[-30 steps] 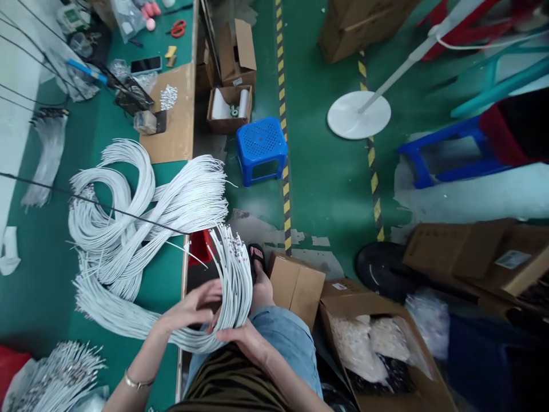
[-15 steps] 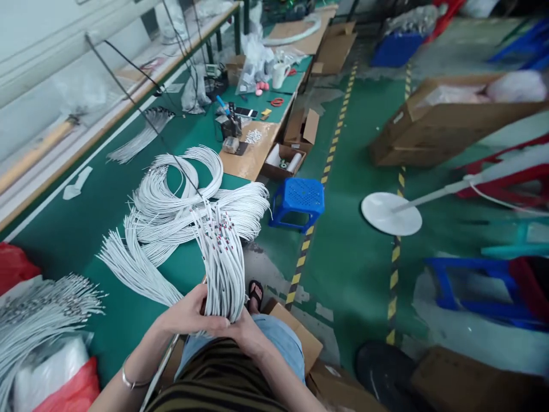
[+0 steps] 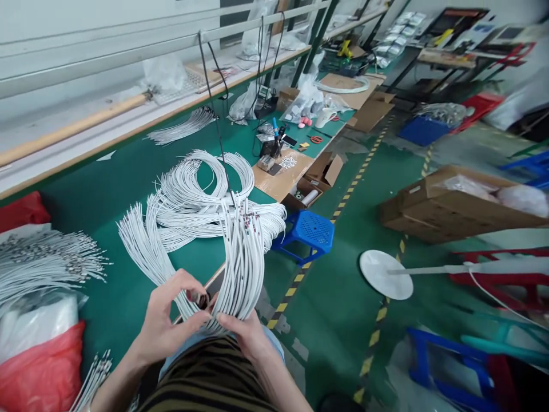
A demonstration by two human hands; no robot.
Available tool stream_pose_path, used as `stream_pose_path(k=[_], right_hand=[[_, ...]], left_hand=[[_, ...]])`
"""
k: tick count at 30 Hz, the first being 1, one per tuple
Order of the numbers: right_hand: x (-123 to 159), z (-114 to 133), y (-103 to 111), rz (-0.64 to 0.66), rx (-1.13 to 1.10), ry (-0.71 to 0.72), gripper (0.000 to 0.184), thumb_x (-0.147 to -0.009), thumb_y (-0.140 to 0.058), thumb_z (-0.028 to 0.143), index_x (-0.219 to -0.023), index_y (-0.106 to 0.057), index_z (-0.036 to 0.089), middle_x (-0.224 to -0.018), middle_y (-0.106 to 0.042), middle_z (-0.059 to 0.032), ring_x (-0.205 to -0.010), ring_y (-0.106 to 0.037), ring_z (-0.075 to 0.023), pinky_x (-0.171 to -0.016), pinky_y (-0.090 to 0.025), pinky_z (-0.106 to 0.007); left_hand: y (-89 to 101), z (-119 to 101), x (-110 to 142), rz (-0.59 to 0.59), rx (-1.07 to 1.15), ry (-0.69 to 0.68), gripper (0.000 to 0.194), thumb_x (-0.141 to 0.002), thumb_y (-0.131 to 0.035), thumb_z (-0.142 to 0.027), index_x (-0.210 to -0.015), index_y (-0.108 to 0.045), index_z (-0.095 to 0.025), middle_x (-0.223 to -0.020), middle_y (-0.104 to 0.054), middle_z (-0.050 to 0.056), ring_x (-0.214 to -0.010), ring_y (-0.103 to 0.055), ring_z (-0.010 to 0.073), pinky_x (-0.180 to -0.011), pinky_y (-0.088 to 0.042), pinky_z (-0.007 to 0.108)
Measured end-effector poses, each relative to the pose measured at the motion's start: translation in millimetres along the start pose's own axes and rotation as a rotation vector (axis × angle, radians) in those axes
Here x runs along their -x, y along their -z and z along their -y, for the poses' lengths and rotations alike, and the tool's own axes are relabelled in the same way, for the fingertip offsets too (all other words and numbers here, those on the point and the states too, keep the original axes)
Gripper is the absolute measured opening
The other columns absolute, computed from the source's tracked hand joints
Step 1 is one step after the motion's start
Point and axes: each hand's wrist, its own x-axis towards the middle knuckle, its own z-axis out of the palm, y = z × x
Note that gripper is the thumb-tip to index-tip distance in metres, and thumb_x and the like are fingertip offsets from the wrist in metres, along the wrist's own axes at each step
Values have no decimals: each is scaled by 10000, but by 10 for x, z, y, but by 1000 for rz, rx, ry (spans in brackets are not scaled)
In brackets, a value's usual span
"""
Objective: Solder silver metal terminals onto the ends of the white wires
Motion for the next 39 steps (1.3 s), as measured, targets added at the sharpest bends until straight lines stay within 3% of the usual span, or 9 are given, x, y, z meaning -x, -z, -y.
stream_pose_path(k=[3,6,14,17,22,27,31,36,39], right_hand=[[6,-113,-34,-74,32,-28,617,-596,-1011,443,-1092,-746,188,-1029,-821,-63,-942,-749,-252,-892,-585,-396],[-6,-196,-29,-102,69,-42,708,-558,-1031,401,-1157,-709,205,-1130,-808,-73,-1038,-743,-304,-960,-575,-438],[-41,-178,-47,-124,173,-40,514,-690,-964,358,-1063,-661,178,-950,-774,-27,-851,-740,-212,-830,-608,-399],[-43,-69,-118,-59,213,-42,393,-733,-936,351,-961,-673,170,-867,-747,2,-770,-713,-173,-756,-605,-356],[-54,57,-196,5,255,-53,346,-691,-945,312,-768,-634,183,-785,-729,9,-699,-660,-147,-700,-584,-316],[-51,-17,-92,-41,267,-64,430,-637,-960,261,-922,-640,224,-841,-766,-12,-720,-684,-199,-739,-614,-359],[-47,-25,-55,-61,285,-73,511,-607,-974,217,-1012,-661,229,-924,-779,-39,-835,-711,-248,-770,-619,-375],[-46,61,-143,6,280,-68,369,-578,-989,262,-820,-716,205,-770,-740,-32,-749,-649,-235,-674,-581,-338],[-38,87,-148,-3,281,-56,384,-588,-985,255,-879,-739,211,-812,-736,-31,-774,-623,-226,-697,-572,-332]], left_hand=[[-60,-259,-78,-80,-149,-105,123,-938,-726,-151,-956,-639,-236,-751,-643,-28,-633,-520,134,-598,-429,257],[-159,-359,-120,-145,-308,-116,145,-920,-746,-124,-961,-630,-201,-737,-625,-19,-577,-496,121,-550,-421,249],[-263,-375,-85,-185,-519,-115,162,-945,-718,-144,-1097,-663,-135,-744,-645,12,-544,-508,141,-557,-465,267],[-271,-418,-115,-183,-528,-91,50,-958,-690,-155,-986,-652,-173,-710,-643,-4,-525,-519,139,-539,-456,266],[-285,-417,-124,-178,-469,-18,125,-1004,-630,-212,-881,-605,-218,-640,-598,-33,-503,-538,131,-501,-454,240],[-281,-375,-82,-142,-442,3,123,-986,-617,-180,-892,-559,-236,-666,-576,-46,-491,-537,118,-488,-454,227],[-265,-338,-40,-108,-448,-40,120,-983,-574,-119,-965,-540,-233,-699,-570,-31,-548,-566,139,-522,-453,246],[-241,-297,-11,-79,-421,-162,195,-954,-542,-35,-1041,-545,-209,-735,-608,8,-626,-580,168,-586,-443,282],[-240,-275,-5,-61,-402,-229,238,-924,-530,1,-1057,-544,-197,-712,-597,3,-597,-549,161,-601,-451,292]])
